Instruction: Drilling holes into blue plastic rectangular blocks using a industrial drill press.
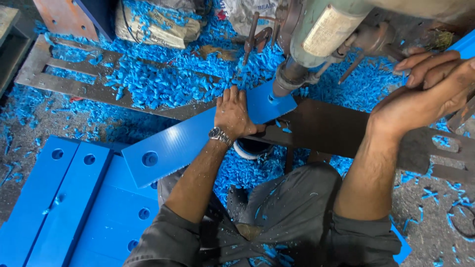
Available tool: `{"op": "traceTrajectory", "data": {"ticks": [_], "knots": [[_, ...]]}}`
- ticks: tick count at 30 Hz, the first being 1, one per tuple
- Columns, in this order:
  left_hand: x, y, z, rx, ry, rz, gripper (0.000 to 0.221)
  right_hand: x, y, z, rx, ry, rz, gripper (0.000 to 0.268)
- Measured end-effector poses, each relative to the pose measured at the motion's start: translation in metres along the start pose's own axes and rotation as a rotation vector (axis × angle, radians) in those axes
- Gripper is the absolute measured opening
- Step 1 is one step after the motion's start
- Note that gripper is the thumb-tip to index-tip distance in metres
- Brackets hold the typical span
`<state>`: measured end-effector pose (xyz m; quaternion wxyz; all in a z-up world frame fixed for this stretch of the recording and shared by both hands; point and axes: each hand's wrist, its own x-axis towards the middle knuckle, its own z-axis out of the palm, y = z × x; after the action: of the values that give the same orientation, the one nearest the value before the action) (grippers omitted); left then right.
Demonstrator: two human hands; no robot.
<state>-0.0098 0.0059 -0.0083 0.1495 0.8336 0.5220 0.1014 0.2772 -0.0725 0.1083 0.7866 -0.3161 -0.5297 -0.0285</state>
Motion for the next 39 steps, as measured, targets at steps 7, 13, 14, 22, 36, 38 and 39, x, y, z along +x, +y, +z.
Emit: {"op": "traceTrajectory", "data": {"ticks": [7,13,14,22,36,38,39], "knots": [[-0.003,-0.001,0.014,0.012,0.040,0.009,0.115,-0.011,0.007,-0.014,0.059,0.090,0.177,0.045],[0.001,-0.002,0.023,-0.007,0.103,0.015,0.130,-0.013,0.018,-0.024,-0.015,-0.041,0.071,0.048],[-0.002,-0.002,0.023,-0.011,0.102,0.021,0.123,-0.017,0.018,-0.029,0.037,-0.002,0.106,0.045],[-0.004,-0.002,0.021,-0.005,0.123,0.014,0.114,-0.020,0.021,-0.029,0.074,0.032,0.116,0.044],[0.002,0.000,0.017,-0.005,0.115,0.023,0.117,-0.015,0.011,-0.009,-0.015,-0.035,0.024,0.053],[0.000,-0.002,0.015,-0.014,0.086,0.028,0.113,-0.022,0.009,-0.017,-0.036,-0.020,0.065,0.051],[0.003,-0.003,0.011,-0.020,0.082,0.033,0.110,-0.023,0.009,-0.019,-0.042,-0.006,0.086,0.049]]}}
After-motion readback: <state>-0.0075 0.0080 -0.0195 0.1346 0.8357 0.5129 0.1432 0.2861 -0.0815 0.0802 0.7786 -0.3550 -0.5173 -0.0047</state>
